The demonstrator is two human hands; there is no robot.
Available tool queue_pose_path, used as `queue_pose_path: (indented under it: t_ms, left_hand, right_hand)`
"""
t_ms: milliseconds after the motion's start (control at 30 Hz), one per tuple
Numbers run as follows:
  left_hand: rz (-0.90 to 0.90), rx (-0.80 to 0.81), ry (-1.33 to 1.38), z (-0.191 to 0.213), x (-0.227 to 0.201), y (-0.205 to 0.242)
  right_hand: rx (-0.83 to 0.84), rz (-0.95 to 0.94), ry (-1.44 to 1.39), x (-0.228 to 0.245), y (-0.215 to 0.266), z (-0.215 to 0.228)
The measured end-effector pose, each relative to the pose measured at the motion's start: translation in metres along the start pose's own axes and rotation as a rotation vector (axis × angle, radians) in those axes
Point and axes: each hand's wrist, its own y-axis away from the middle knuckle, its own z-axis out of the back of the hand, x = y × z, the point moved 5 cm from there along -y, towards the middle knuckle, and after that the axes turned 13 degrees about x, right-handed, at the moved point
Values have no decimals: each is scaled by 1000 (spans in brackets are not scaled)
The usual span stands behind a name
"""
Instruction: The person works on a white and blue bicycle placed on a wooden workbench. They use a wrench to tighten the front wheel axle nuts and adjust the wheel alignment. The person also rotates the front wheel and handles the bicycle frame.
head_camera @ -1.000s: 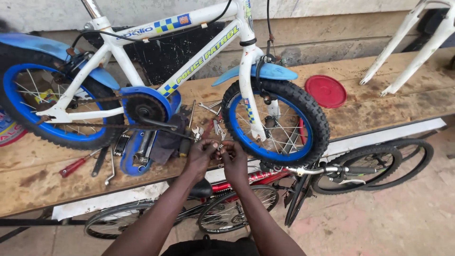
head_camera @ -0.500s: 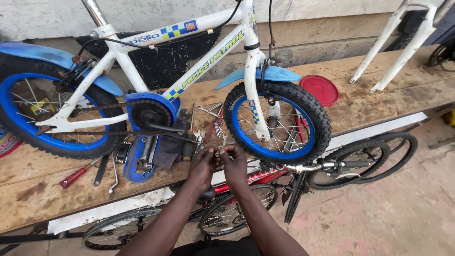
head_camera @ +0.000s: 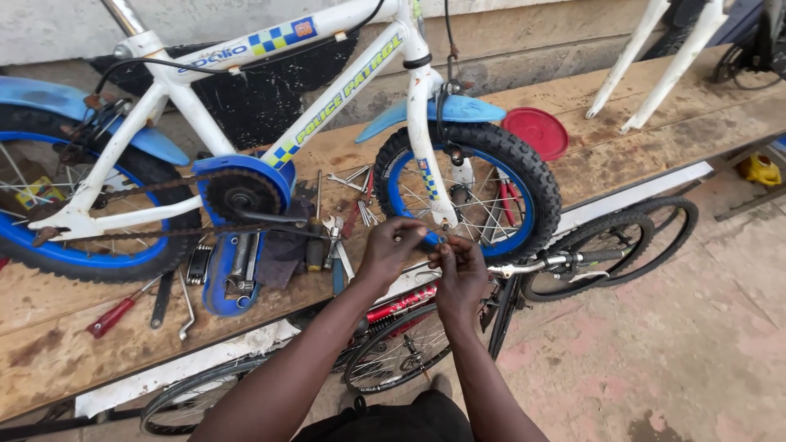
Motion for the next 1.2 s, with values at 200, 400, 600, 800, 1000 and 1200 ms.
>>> queue_pose_path:
  t_ms: [200,400,600,800,1000,1200]
  left_hand:
    - [56,-1,2,-32,-9,-10]
    - [8,11,-244,-26,-17,-8]
    - [73,-113,327,-43,29,-8]
    - [155,-150,745,-75,61,-12]
    - [121,-110,655,-72,49,-8]
    - [136,-4,589,-56,56,-15]
  right_hand:
    - [-25,30,32,-21,-17,6]
    - [-33,51,166,7,-21,9]
    - [-94,115,181,12,-22,3]
    - [-121,164,341,14,-25,9]
    - [-53,234,598,34,-30,4]
    - [-100,0,293,-2,-35,22]
